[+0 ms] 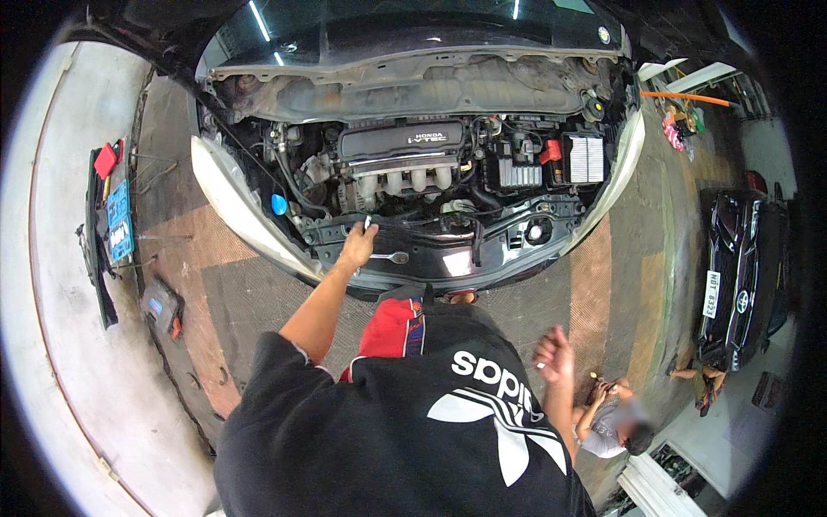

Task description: The person works on a car engine with the hood open, using a wrench to tighten bolts on the engine block. They move around the front of the vehicle to access different areas, occasionally picking up tools from a toolbox on the floor.

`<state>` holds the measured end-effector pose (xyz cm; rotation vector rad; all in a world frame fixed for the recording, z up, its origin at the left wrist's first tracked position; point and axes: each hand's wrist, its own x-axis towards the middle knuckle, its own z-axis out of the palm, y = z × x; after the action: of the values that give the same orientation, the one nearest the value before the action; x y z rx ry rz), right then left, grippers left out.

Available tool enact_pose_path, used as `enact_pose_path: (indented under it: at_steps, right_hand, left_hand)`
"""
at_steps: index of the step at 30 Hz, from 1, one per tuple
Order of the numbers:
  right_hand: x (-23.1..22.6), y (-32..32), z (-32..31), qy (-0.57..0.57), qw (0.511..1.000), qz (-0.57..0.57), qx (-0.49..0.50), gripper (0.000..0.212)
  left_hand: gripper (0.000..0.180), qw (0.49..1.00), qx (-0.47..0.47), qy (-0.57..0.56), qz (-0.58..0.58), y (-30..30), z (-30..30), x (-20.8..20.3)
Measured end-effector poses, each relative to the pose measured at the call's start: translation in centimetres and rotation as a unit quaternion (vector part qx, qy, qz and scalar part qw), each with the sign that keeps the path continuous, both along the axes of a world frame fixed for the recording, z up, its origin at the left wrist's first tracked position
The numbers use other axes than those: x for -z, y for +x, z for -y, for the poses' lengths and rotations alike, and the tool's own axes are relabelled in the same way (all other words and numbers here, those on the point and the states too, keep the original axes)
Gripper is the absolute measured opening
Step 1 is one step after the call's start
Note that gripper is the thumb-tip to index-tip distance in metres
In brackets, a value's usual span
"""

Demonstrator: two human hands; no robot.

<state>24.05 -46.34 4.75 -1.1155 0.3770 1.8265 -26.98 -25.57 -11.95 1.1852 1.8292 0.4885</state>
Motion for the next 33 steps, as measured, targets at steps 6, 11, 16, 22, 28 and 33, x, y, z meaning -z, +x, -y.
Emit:
enact_pose_path:
  at_steps: [6,11,16,22,28,33]
  right_hand:
    - [-0.1,-3.2,-9.2,0.051,0.989,0.12,0.076,0.011]
    - [-5.6,-5.9,-13.2,0.123,0.937,0.233,-0.231,0.029]
    - [-5.8,-13.0,-14.7,0.29,0.758,0.414,-0.413,0.031]
    - [-9.8,-16.1,-13.6,0.35,0.737,0.399,-0.418,0.022]
    - [-13.1,-15.8,-12.8,0.462,0.592,0.49,-0.442,0.018]
    - [-15.5,-15.8,-11.5,0.506,0.513,0.576,-0.385,0.017]
  left_hand:
    - [0.029,0.872,-0.094,-0.185,0.443,3.3,3.0,-8.2]
    - [0.031,0.891,0.066,-0.229,0.387,5.4,2.3,-15.3]
    - [0.036,0.873,0.321,-0.15,0.337,7.7,3.4,-21.0]
    - [0.044,0.877,0.425,-0.069,0.213,8.2,4.3,-26.4]
    - [0.046,0.857,0.474,-0.01,0.201,9.2,4.4,-27.9]
    - [0.044,0.83,0.513,-0.051,0.21,10.1,3.4,-29.6]
